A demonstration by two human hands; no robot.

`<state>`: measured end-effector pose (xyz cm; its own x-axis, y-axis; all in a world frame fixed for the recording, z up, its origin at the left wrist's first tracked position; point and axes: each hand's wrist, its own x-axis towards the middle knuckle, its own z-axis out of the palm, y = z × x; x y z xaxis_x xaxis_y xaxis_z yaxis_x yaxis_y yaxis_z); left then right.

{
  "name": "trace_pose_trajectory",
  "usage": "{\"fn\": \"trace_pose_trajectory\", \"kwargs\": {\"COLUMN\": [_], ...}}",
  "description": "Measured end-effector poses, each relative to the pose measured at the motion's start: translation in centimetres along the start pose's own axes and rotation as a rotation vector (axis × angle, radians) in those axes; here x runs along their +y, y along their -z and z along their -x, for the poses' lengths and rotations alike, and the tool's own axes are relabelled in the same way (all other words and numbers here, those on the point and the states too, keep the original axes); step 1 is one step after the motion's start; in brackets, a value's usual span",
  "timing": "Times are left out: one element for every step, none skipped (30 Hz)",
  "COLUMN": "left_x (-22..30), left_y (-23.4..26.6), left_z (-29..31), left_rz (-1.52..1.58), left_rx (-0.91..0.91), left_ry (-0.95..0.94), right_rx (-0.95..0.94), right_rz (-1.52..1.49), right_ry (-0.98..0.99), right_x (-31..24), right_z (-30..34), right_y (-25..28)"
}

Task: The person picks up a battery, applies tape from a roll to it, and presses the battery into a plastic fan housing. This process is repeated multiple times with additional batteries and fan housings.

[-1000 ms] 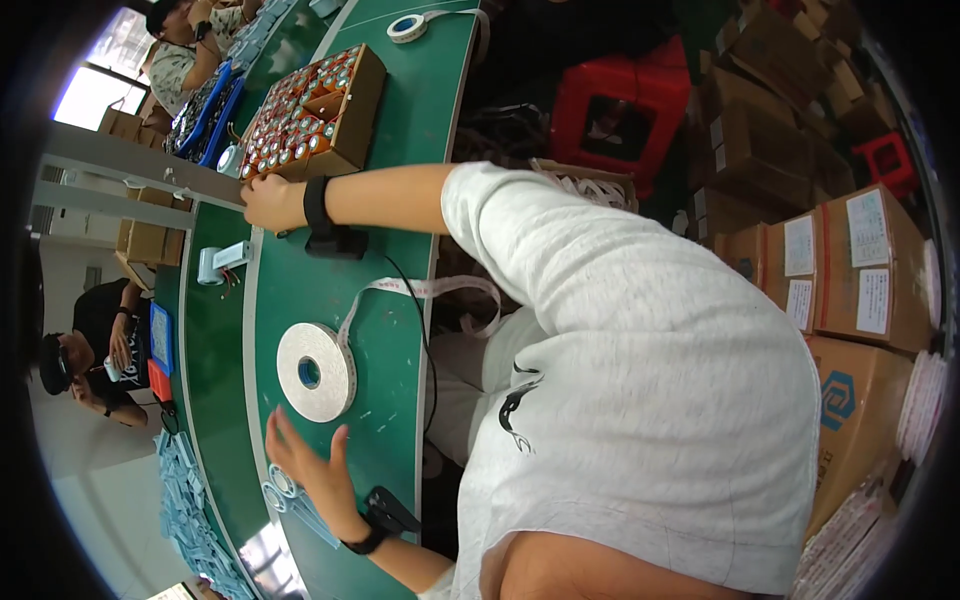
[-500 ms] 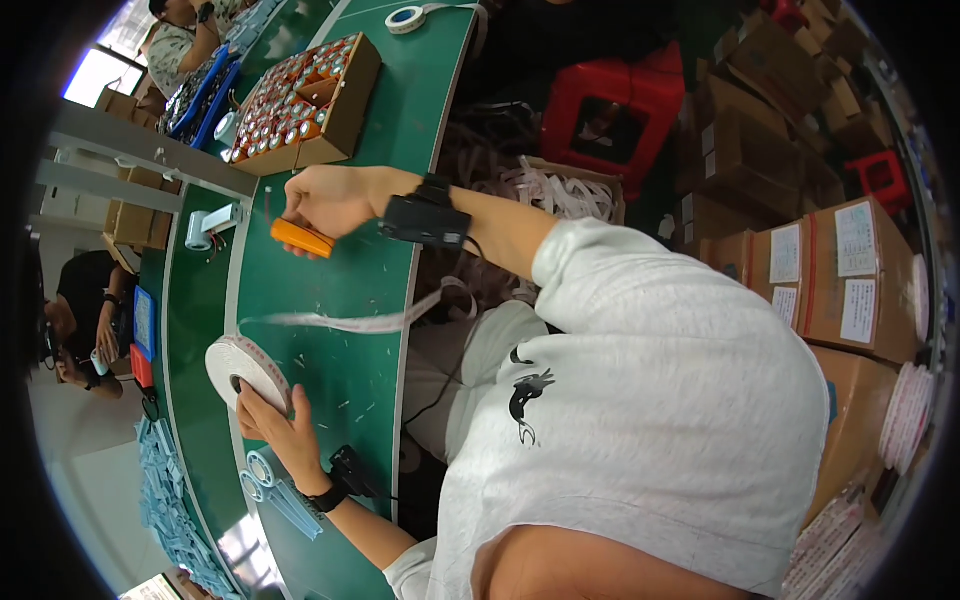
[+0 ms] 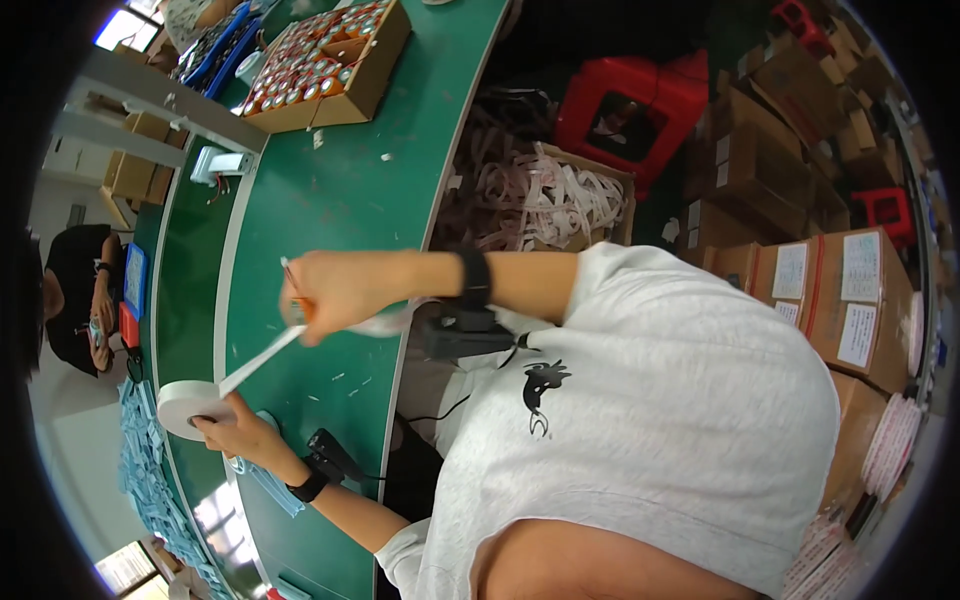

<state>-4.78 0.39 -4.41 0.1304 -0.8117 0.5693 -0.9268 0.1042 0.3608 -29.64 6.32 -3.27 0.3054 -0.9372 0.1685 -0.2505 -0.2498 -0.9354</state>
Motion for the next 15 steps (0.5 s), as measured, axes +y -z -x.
{"fn": "trace_pose_trajectory", "kwargs": {"left_x": [0.0, -0.2, -0.5, -0.6, -0.6, -0.7, -0.5, -0.1, 0.3, 0.7, 0.9, 1.0, 1.1, 1.0, 0.9], "left_y": [-0.2, 0.1, 0.3, 0.3, 0.3, 0.3, 0.1, -0.1, -0.3, -0.4, -0.5, -0.5, -0.6, -0.5, -0.6], "left_z": [-0.3, -0.4, -0.4, -0.3, 0.0, 0.2, 0.4, 0.7, 1.0, 1.2, 1.4, 1.6, 1.7, 1.9, 2.0], "left_rz": [0.069, 0.125, 0.182, 0.182, 0.175, 0.167, 0.165, 0.174, 0.187, 0.199, 0.202, 0.202, 0.152, 0.093, 0.041], "left_rx": [-0.001, 0.005, 0.013, 0.015, 0.011, 0.009, 0.001, -0.004, -0.013, -0.022, -0.03, -0.03, -0.014, 0.006, 0.022], "left_ry": [0.03, 0.068, 0.105, 0.113, 0.077, 0.04, -0.006, -0.012, -0.059, -0.106, -0.148, -0.15, -0.222, -0.282, -0.349], "right_rx": [-0.149, -0.162, -0.068, 0.03, 0.022, 0.141, 0.269, 0.288, 0.305, 0.303, 0.291, 0.203, 0.115, 0.073, 0.04], "right_rz": [0.171, 0.17, 0.195, 0.221, 0.224, -0.157, -0.535, -0.621, -0.707, -0.614, -0.526, -0.475, -0.424, -0.383, -0.339], "right_ry": [-0.126, -0.122, 0.017, 0.152, 0.153, 0.105, 0.051, 0.125, 0.203, 0.255, 0.304, 0.291, 0.277, 0.249, 0.219], "right_x": [0.4, 1.1, 2.2, 2.0, 1.5, 0.9, 0.1, -0.3, -0.6, -0.8, -0.9, -1.4, -1.9, -2.3, -2.3], "right_z": [0.8, 1.3, 1.7, 1.8, 1.3, 0.5, -0.4, -1.5, -3.1, -4.7, -6.5, -7.7, -8.7, -9.8, -10.4], "right_y": [1.0, 1.8, 2.3, 2.8, 2.9, 3.0, 3.2, 2.8, 2.1, 1.3, 0.2, -0.7, -1.6, -3.1, -4.1]}}
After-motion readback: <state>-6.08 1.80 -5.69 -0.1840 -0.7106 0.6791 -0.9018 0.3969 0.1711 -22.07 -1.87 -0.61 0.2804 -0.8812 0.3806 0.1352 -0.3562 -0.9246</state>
